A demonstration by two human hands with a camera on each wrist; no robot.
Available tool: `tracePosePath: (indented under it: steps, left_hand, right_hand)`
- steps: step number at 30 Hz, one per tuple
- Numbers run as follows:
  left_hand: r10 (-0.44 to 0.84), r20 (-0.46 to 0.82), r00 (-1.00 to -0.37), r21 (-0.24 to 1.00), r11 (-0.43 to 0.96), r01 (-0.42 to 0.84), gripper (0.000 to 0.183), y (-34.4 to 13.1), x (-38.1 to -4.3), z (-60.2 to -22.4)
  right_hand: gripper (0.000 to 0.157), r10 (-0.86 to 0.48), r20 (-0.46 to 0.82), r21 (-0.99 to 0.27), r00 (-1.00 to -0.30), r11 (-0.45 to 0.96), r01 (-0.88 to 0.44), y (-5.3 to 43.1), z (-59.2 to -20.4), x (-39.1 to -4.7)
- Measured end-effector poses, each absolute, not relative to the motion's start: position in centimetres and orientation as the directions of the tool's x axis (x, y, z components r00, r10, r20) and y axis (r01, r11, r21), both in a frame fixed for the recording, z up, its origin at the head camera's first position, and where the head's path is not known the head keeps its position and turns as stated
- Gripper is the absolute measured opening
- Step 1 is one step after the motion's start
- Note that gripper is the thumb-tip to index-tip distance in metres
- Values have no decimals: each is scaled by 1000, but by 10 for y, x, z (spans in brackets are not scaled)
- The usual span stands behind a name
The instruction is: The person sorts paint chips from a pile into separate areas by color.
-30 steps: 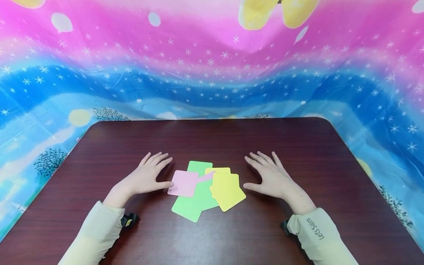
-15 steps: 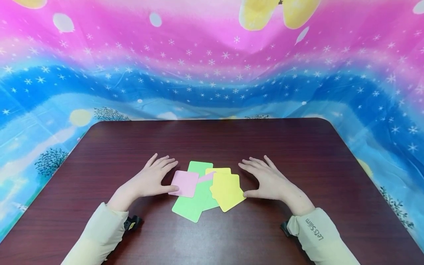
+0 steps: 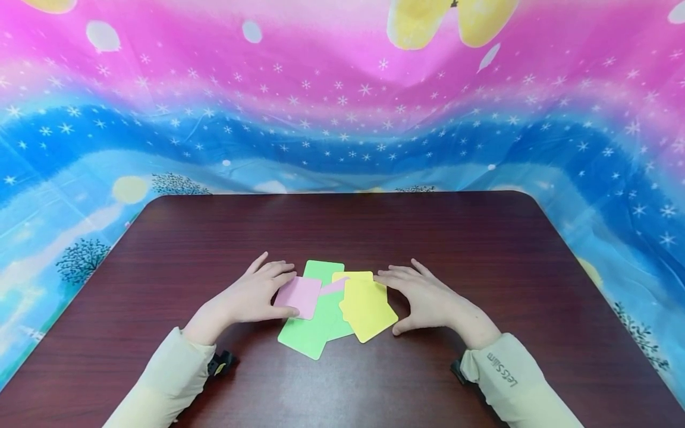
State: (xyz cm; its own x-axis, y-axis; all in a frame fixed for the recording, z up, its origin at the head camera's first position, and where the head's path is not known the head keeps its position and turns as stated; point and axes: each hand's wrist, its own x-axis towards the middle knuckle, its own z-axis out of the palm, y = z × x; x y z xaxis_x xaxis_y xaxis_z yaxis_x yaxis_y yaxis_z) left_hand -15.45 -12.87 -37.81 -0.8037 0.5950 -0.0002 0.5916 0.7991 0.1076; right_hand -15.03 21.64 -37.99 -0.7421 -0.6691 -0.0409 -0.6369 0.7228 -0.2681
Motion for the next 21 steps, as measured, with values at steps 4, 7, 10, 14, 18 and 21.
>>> tracePosePath:
  steps: [4, 7, 10, 14, 18, 21]
  left_hand:
    - [612, 2, -791, 100, 787, 609, 76, -124, -152, -377]
    - [626, 2, -780, 83, 777, 624, 76, -120, -151, -376]
    - [638, 10, -770, 81, 767, 637, 75, -115, -151, -375]
    - [654, 18, -756, 79, 753, 653, 73, -109, -150, -375]
    - [675, 34, -737, 69, 734, 675, 70, -103, -148, -375]
    - [687, 35, -726, 70, 723, 688, 71, -99, -146, -375]
  right_hand:
    - [93, -681, -63, -259, -729, 717, -647, 213, -380, -150]
    - [92, -687, -71, -251, -723, 714, -653, 211, -381, -150]
    - [91, -696, -75, -250, -715, 707, -662, 210, -381, -150]
    - [90, -710, -78, -250, -700, 694, -676, 207, -381, -149]
    - [90, -713, -80, -241, -696, 692, -681, 206, -381, -150]
    - [89, -712, -83, -234, -697, 694, -681, 206, -381, -150]
